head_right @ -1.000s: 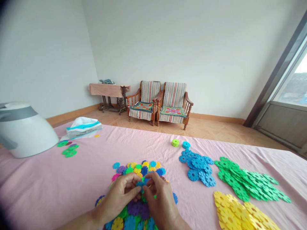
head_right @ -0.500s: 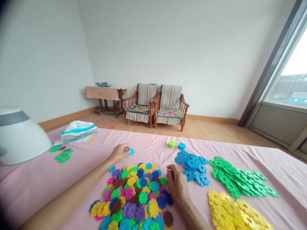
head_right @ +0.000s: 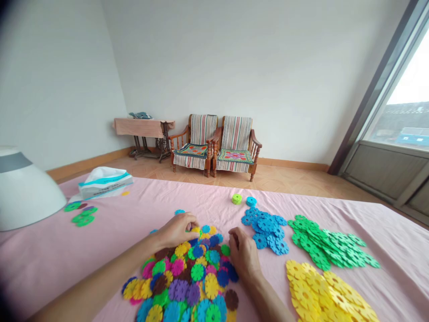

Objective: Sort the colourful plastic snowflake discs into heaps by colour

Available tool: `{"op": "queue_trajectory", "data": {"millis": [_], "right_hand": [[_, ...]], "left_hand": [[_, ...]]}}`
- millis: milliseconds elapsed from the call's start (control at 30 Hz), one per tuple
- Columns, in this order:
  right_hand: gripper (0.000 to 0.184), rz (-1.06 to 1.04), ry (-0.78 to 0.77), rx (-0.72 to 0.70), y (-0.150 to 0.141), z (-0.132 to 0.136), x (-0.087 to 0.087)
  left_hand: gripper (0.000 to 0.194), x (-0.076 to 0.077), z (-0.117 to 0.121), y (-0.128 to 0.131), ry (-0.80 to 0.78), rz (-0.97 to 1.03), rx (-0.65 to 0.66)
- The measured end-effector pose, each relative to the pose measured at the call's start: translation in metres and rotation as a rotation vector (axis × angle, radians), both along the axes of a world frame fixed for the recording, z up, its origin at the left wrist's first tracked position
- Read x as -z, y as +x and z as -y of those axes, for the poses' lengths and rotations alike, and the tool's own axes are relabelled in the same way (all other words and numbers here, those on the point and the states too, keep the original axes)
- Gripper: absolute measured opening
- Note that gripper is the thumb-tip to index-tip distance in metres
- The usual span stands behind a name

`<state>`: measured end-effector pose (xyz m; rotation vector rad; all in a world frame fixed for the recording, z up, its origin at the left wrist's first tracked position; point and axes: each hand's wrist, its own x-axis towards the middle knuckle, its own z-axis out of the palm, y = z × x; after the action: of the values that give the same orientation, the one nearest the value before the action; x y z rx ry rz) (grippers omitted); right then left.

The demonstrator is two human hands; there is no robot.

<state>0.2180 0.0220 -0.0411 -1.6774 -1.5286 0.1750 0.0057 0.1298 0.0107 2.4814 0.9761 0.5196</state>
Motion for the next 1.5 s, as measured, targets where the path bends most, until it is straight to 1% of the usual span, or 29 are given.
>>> {"op": "queue_trajectory", "data": {"millis": [100,200,267,467,533,633,733,800,900,1033,1133,1200,1267,1367,1433,1500], "right_hand": [[0.019,0.005,-0.002,-0.002,0.001,-0.001,0.002],[0.019,0.013,0.001,-0.004,0.003,-0.003,0.004],[0.020,0.013,0.006,-0.008,0.003,-0.004,0.005],[0.021,0.009,0.019,-0.017,0.002,-0.004,0.005],[0.022,0.010,0.019,-0.013,0.002,-0.004,0.003],[0.023,0.016,0.012,-0.018,0.002,-0.004,0.002],[0.023,0.014,0.016,-0.019,0.002,-0.003,0.001],[0.022,0.002,0.043,-0.012,0.001,-0.002,-0.002],[0.021,-0.052,0.106,-0.031,-0.011,0.005,-0.013],[0.020,-0.262,0.102,-0.182,-0.041,0.017,-0.034],[0.017,-0.377,0.047,-0.302,-0.061,0.024,-0.043],[0.015,-0.394,0.042,-0.311,-0.065,0.024,-0.043],[0.015,-0.394,0.060,-0.237,-0.059,0.019,-0.039],[0.016,-0.388,0.078,-0.064,-0.037,0.006,-0.028],[0.016,-0.402,0.084,0.023,-0.019,-0.003,-0.018],[0.019,-0.427,0.062,0.053,-0.006,-0.010,-0.010]], "left_hand": [[0.010,-0.001,0.007,0.001,-0.011,-0.009,0.024],[0.014,-0.001,0.011,-0.005,-0.035,-0.011,0.048],[0.015,-0.003,0.012,-0.010,-0.066,-0.004,0.067],[0.013,-0.023,0.019,-0.027,-0.373,0.017,0.211],[0.013,-0.025,0.021,-0.031,-0.404,0.047,0.195],[0.010,-0.025,0.022,-0.034,-0.402,0.104,0.137],[0.007,-0.023,0.021,-0.034,-0.398,0.177,0.102],[0.010,-0.023,0.023,-0.031,-0.416,0.254,0.069],[0.016,-0.020,0.030,-0.023,-0.470,0.390,0.012],[0.015,-0.013,0.044,-0.009,-0.498,0.489,-0.025],[0.013,-0.007,0.054,-0.002,-0.471,0.481,-0.005],[0.013,-0.004,0.057,0.000,-0.404,0.446,-0.007],[0.013,-0.002,0.056,0.000,-0.291,0.393,-0.039],[0.012,0.002,0.046,0.001,-0.082,0.287,-0.082],[0.016,0.004,0.036,0.004,0.023,0.197,-0.064],[0.022,0.005,0.026,0.011,0.089,0.113,-0.012]]}}
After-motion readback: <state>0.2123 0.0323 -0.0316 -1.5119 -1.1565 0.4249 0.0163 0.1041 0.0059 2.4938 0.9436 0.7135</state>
